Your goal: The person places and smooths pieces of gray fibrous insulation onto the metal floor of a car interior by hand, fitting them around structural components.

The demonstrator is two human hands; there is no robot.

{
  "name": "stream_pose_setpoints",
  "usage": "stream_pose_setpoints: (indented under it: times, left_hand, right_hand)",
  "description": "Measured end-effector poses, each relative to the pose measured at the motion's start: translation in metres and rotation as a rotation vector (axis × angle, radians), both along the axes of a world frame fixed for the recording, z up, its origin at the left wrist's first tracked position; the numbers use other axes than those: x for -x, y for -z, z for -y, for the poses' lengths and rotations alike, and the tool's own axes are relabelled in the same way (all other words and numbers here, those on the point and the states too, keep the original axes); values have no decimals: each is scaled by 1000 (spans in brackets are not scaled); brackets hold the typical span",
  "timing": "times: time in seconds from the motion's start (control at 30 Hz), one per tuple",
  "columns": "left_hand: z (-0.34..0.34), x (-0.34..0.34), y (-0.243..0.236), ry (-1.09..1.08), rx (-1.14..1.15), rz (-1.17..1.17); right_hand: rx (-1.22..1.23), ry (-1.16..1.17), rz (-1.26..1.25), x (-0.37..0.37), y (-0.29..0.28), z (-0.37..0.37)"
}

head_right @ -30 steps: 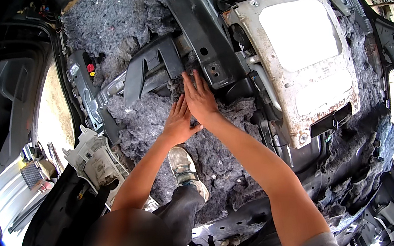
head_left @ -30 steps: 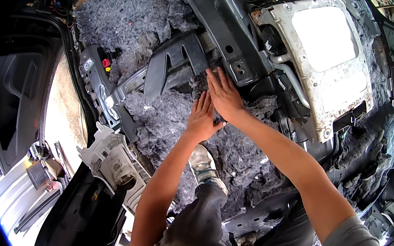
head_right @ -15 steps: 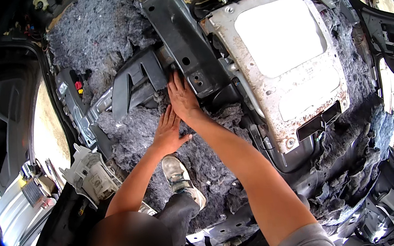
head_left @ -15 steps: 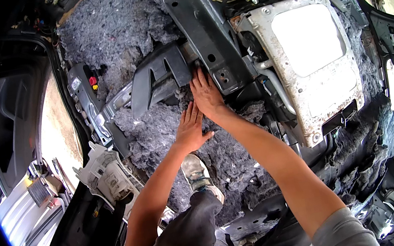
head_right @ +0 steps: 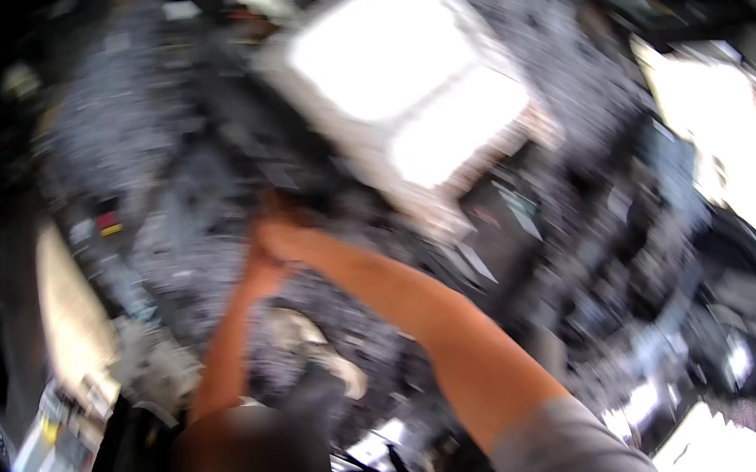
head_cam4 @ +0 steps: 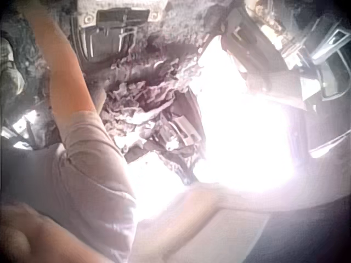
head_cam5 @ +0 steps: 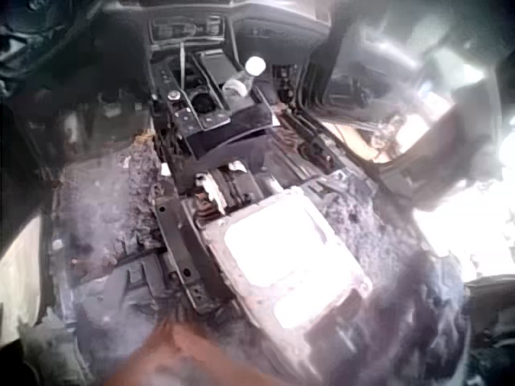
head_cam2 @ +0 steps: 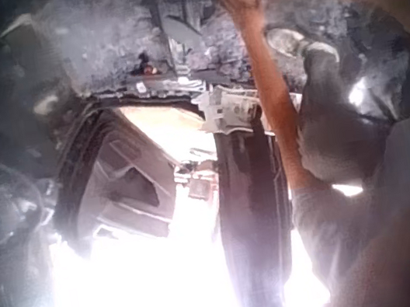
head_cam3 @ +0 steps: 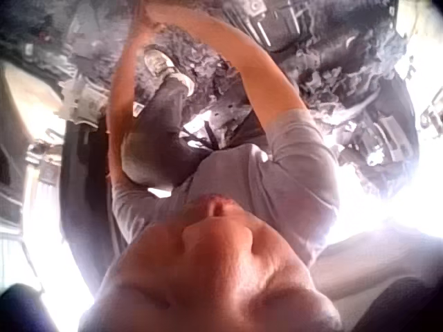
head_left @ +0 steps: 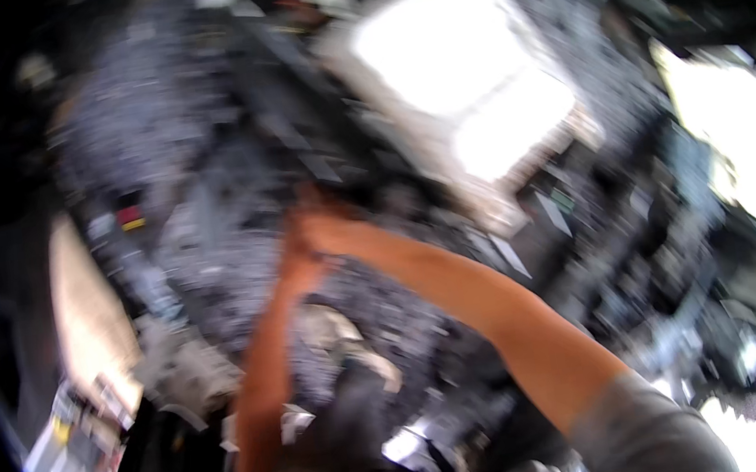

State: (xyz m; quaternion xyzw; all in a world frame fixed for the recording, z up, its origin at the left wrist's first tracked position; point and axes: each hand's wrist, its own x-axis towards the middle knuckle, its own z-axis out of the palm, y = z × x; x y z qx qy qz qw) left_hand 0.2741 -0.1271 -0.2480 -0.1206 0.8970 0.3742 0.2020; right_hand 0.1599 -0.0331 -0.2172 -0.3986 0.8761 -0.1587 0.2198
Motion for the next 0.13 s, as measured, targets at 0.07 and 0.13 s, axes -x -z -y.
stream_pose_setpoints:
  times: [0.07,0.13]
  left_hand:
    - [26,-30,6,-16,21,-48]
    - [43,-30,4,236,317,-90]
  right_hand:
    - [-129,-161,263,-29,-39,-39]
    - [-42,-77,164,-24,-64,-130]
